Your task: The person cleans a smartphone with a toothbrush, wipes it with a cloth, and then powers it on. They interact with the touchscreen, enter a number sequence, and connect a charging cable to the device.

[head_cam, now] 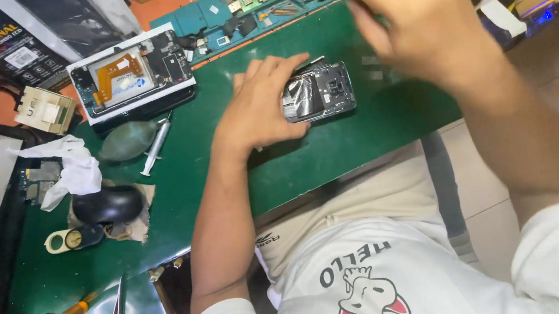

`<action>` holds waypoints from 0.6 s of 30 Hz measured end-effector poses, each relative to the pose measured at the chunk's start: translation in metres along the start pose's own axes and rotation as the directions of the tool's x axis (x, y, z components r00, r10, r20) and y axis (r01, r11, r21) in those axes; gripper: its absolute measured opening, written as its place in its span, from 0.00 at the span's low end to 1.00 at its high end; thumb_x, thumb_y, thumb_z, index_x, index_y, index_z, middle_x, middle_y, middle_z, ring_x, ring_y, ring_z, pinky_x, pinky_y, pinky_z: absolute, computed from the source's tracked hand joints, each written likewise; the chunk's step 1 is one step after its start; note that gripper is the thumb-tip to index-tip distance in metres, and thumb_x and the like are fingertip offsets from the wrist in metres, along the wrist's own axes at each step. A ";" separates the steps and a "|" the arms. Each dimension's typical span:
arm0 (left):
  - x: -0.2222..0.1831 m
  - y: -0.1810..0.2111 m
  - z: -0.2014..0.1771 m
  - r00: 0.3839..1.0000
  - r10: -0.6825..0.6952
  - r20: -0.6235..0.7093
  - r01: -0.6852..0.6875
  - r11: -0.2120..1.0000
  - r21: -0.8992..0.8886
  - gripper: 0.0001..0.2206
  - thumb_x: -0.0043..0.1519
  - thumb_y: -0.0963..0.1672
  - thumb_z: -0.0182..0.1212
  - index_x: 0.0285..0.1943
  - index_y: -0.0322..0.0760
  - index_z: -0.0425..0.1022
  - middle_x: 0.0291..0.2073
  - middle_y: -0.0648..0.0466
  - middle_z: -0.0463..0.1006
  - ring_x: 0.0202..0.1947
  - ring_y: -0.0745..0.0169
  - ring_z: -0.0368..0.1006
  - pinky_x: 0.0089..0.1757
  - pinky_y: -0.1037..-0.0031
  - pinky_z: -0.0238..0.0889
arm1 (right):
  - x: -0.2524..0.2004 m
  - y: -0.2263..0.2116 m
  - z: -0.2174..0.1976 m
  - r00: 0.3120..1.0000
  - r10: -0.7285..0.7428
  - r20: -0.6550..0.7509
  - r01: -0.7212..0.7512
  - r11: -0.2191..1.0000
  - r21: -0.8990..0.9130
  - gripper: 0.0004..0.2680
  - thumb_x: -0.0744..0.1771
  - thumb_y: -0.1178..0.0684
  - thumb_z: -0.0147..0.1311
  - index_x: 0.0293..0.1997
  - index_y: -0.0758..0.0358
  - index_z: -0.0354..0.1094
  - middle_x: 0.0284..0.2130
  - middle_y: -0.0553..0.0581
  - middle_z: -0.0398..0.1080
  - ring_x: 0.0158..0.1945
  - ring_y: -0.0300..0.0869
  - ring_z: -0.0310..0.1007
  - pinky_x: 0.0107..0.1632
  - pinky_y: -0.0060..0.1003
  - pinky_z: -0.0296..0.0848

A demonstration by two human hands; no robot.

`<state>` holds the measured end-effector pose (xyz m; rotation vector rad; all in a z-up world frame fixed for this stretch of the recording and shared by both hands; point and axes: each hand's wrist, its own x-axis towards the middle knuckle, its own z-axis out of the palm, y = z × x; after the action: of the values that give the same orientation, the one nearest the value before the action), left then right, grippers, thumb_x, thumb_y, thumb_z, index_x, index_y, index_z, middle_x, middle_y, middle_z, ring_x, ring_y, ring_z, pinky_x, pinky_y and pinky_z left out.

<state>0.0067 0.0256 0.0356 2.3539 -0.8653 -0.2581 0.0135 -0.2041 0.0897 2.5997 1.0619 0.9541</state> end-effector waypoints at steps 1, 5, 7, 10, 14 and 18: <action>-0.001 0.000 -0.004 1.000 0.004 -0.026 -0.005 0.999 -0.035 0.37 0.37 0.49 0.63 0.59 0.45 0.54 0.41 0.52 0.64 0.44 0.51 0.56 0.40 0.61 0.49 | -0.020 -0.008 -0.001 0.992 0.111 0.066 -0.123 0.968 0.217 0.05 0.66 0.60 0.52 0.43 0.65 0.62 0.37 0.60 0.62 0.38 0.49 0.63 0.41 0.38 0.61; -0.005 0.001 -0.014 0.983 0.042 -0.179 -0.075 0.981 -0.181 0.34 0.38 0.48 0.64 0.56 0.44 0.57 0.45 0.53 0.65 0.46 0.55 0.58 0.42 0.67 0.56 | -0.100 -0.039 0.016 0.919 0.105 0.380 -0.276 0.859 0.431 0.17 0.63 0.48 0.44 0.55 0.64 0.57 0.57 0.66 0.53 0.58 0.57 0.53 0.57 0.55 0.52; -0.005 0.002 -0.017 0.971 0.059 -0.231 -0.114 0.966 -0.232 0.31 0.40 0.47 0.64 0.55 0.45 0.58 0.46 0.53 0.64 0.48 0.56 0.59 0.46 0.69 0.55 | -0.110 -0.042 0.020 0.884 0.052 0.465 -0.269 0.869 0.414 0.19 0.63 0.44 0.38 0.58 0.61 0.51 0.58 0.63 0.49 0.61 0.55 0.47 0.59 0.54 0.44; -0.003 0.003 -0.008 0.932 0.084 -0.352 -0.233 0.883 -0.407 0.26 0.43 0.45 0.63 0.53 0.44 0.60 0.45 0.54 0.64 0.46 0.61 0.60 0.46 0.74 0.57 | -0.113 -0.033 0.020 0.856 0.017 0.517 -0.246 0.892 0.379 0.21 0.64 0.41 0.32 0.60 0.61 0.47 0.59 0.61 0.48 0.63 0.53 0.43 0.61 0.53 0.37; 0.004 -0.011 0.015 0.892 0.096 -0.441 -0.441 0.396 -0.806 0.19 0.52 0.46 0.58 0.50 0.36 0.60 0.47 0.51 0.62 0.48 0.65 0.58 0.47 0.77 0.58 | -0.104 -0.012 0.033 0.915 0.059 0.400 -0.194 0.933 0.304 0.19 0.65 0.44 0.36 0.56 0.68 0.57 0.56 0.61 0.56 0.62 0.49 0.50 0.62 0.49 0.41; 0.012 -0.016 0.040 0.895 -0.016 -0.445 -0.443 0.072 -0.894 0.19 0.52 0.44 0.55 0.51 0.33 0.59 0.39 0.46 0.66 0.37 0.58 0.66 0.43 0.60 0.67 | -0.085 -0.004 0.030 0.938 0.129 0.322 -0.204 0.956 0.210 0.19 0.65 0.42 0.39 0.50 0.69 0.64 0.54 0.63 0.60 0.59 0.53 0.55 0.60 0.50 0.49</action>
<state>0.0094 0.0084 -0.0054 0.8289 -0.5179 -0.1816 -0.0159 -0.2565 0.0223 2.9494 0.9353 0.4464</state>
